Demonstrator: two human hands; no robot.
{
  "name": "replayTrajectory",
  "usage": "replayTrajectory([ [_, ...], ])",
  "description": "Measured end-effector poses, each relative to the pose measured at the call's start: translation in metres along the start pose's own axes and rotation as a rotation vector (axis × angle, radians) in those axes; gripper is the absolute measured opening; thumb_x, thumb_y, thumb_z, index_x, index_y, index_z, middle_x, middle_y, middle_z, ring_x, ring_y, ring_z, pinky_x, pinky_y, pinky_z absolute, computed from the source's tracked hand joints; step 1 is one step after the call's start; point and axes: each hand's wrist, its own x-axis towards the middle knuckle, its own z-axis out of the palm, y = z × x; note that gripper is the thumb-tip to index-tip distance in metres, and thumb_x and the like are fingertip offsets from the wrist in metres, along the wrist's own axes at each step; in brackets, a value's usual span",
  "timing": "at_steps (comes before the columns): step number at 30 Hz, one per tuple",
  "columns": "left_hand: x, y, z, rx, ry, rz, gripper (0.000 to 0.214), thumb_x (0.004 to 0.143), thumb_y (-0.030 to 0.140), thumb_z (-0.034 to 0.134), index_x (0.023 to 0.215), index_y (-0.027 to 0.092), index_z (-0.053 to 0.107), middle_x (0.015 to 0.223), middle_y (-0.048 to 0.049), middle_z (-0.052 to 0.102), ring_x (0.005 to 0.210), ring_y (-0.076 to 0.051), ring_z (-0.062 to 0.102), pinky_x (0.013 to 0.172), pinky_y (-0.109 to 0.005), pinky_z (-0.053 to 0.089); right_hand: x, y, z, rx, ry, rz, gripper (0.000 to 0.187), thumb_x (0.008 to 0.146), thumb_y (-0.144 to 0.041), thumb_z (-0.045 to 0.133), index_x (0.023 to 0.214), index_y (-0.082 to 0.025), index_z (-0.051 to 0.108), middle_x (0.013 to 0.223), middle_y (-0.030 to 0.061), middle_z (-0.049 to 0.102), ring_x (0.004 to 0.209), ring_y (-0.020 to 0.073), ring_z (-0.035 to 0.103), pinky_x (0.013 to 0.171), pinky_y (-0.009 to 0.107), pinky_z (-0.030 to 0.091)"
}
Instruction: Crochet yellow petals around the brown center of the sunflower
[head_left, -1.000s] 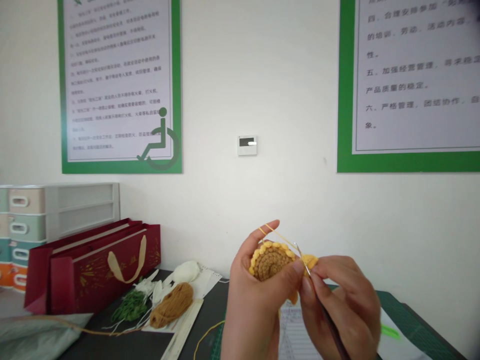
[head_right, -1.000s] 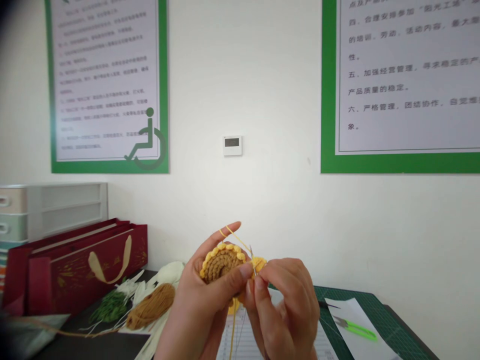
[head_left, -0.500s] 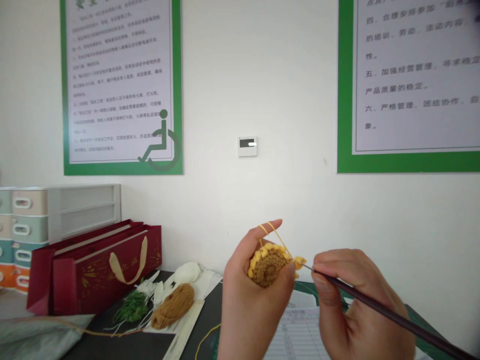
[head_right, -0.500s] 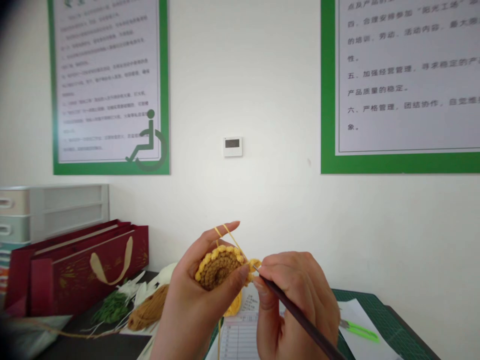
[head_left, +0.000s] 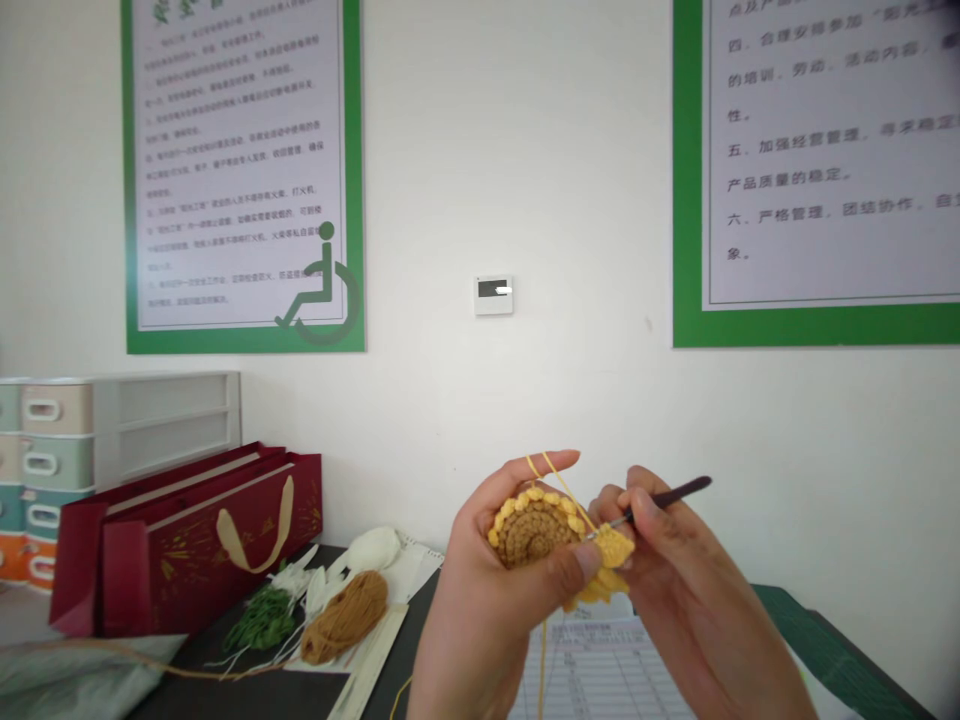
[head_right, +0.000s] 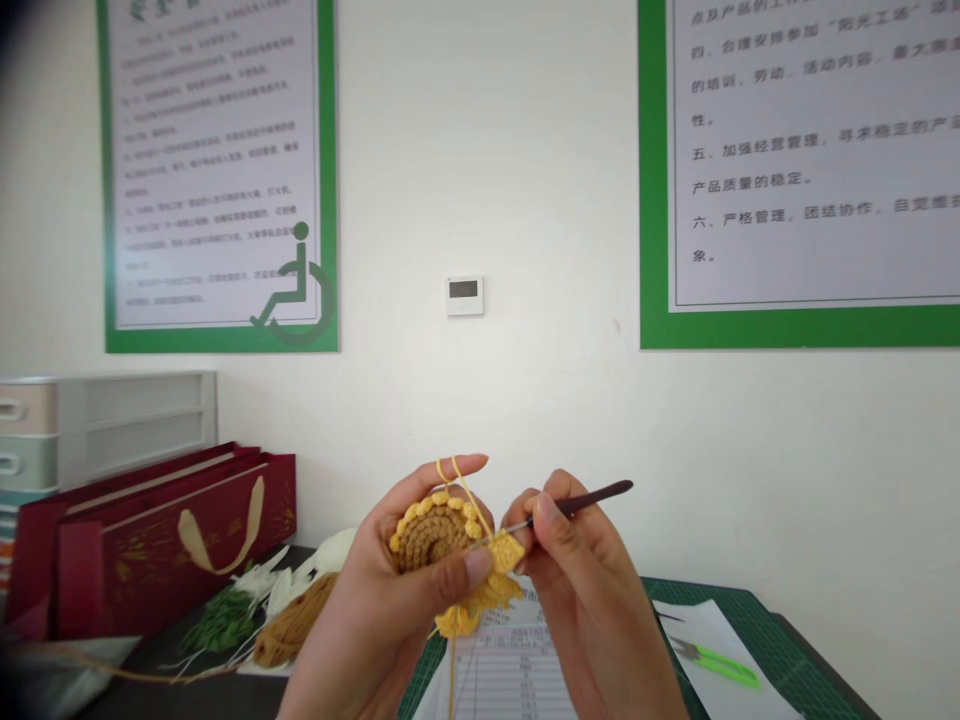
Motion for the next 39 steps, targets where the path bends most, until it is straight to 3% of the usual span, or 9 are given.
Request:
replayTrajectory([
  [5,-0.002,-0.002,0.003,0.005,0.059,0.036,0.063,0.063,0.016,0.096,0.123,0.020,0.075,0.074,-0.0011,0.071,0.064,-0.009,0.059,0.064,-0.019,0.048,0.000,0.019,0.001,-0.041,0.007,-0.195,0.022,0.099,-0.037,0.065,0.084,-0.025,0.054,0.086,-0.0018,0.063,0.076,0.0124,0.057,0.067,0.025,0.050],
  [9,-0.006,-0.002,0.006,0.040,0.109,0.048,0.063,0.065,0.018,0.096,0.124,0.021,0.076,0.071,-0.0005,0.069,0.061,-0.008,0.056,0.060,-0.018,0.044,0.001,0.022,0.007,-0.328,0.110,-0.728,0.003,0.097,-0.024,0.068,0.095,-0.026,0.066,0.086,-0.0004,0.068,0.080,0.0139,0.065,0.067,0.026,0.053],
  [12,-0.008,-0.002,0.010,0.002,0.126,0.025,0.060,0.063,0.017,0.096,0.120,0.020,0.078,0.069,-0.0004,0.069,0.061,-0.009,0.056,0.061,-0.018,0.046,0.003,0.015,0.007,-0.520,0.105,-1.050,0.012,0.094,-0.014,0.067,0.101,-0.024,0.069,0.081,0.0001,0.068,0.078,0.0166,0.066,0.065,0.031,0.054],
  [15,-0.008,-0.004,0.012,-0.023,0.144,0.034,0.057,0.063,0.016,0.096,0.117,0.018,0.079,0.073,-0.0028,0.073,0.064,-0.010,0.059,0.063,-0.019,0.048,0.002,0.008,-0.006,-0.904,0.041,-1.260,0.024,0.089,-0.004,0.066,0.103,-0.023,0.069,0.085,0.0016,0.071,0.076,0.0171,0.066,0.066,0.035,0.053],
  [18,-0.007,-0.007,0.011,-0.083,0.103,-0.029,0.058,0.066,0.013,0.094,0.121,0.016,0.077,0.078,-0.0048,0.075,0.066,-0.011,0.062,0.065,-0.021,0.051,0.000,0.006,-0.023,-1.351,0.084,-1.584,0.028,0.074,0.004,0.078,0.085,-0.020,0.069,0.095,0.0017,0.075,0.088,0.0171,0.071,0.082,0.039,0.053],
  [23,-0.003,-0.008,0.004,-0.283,-0.103,-0.251,0.058,0.067,0.005,0.088,0.123,0.011,0.076,0.080,-0.0077,0.076,0.068,-0.014,0.068,0.069,-0.024,0.054,0.006,0.013,-0.017,-0.867,0.072,-1.469,0.016,0.090,-0.007,0.068,0.090,-0.023,0.071,0.087,0.0001,0.073,0.071,0.0158,0.065,0.062,0.036,0.053],
  [28,-0.001,-0.008,0.000,-0.310,-0.195,-0.240,0.056,0.064,0.002,0.088,0.118,0.014,0.079,0.086,-0.0088,0.079,0.073,-0.015,0.072,0.072,-0.023,0.055,0.007,0.016,0.008,-0.216,0.004,-0.930,0.005,0.094,-0.024,0.072,0.095,-0.024,0.068,0.077,-0.0008,0.067,0.067,0.0163,0.059,0.058,0.034,0.051],
  [32,-0.003,-0.005,-0.003,-0.241,-0.214,-0.226,0.062,0.064,0.005,0.088,0.124,0.017,0.077,0.090,-0.0099,0.078,0.079,-0.018,0.071,0.076,-0.026,0.054,-0.002,0.011,0.011,-0.067,-0.029,-0.648,0.010,0.097,-0.032,0.068,0.091,-0.025,0.064,0.073,-0.0014,0.063,0.066,0.0149,0.055,0.059,0.031,0.048],
  [39,0.000,-0.004,-0.012,-0.189,-0.286,-0.204,0.053,0.063,0.008,0.089,0.114,0.019,0.081,0.077,-0.0046,0.074,0.069,-0.014,0.065,0.066,-0.024,0.050,-0.009,0.003,-0.002,-0.092,-0.101,-0.477,0.018,0.107,-0.034,0.044,0.100,-0.029,0.060,0.067,-0.0004,0.062,0.064,0.0161,0.057,0.062,0.030,0.046],
])
